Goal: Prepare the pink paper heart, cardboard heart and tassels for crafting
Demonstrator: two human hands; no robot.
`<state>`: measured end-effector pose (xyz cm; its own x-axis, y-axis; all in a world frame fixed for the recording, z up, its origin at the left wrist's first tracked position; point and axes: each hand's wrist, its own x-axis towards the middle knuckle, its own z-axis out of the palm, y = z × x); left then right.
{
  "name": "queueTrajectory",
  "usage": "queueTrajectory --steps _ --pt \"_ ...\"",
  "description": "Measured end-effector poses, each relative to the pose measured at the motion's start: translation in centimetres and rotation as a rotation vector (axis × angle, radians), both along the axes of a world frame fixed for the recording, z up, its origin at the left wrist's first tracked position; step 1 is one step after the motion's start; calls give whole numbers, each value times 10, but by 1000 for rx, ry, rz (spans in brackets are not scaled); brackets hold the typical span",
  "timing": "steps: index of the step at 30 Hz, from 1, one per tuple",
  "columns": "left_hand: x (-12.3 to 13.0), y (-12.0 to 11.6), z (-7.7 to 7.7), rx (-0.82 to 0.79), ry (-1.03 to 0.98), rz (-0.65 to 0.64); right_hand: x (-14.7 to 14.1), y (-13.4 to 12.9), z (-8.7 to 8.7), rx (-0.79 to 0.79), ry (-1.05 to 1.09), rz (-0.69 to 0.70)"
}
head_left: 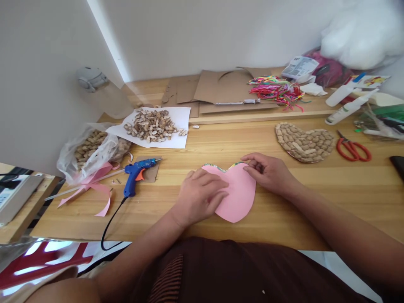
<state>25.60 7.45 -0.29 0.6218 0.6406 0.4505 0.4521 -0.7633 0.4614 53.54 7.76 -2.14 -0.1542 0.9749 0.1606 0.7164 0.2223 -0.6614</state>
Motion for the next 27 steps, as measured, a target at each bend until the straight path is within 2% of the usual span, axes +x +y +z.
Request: queueTrajectory --steps 3,8,20,27 --pt "3 -2 -3 -21 143 -96 0 0 0 -25 -16 -15" --pt "3 -3 -10 -80 242 -113 1 2 2 -41 -34 -14" --pt "6 -5 -14 -63 228 -116 1 2 7 13 -39 -16" --pt "7 -6 -14 -72 230 -106 1 2 10 -26 -9 -21"
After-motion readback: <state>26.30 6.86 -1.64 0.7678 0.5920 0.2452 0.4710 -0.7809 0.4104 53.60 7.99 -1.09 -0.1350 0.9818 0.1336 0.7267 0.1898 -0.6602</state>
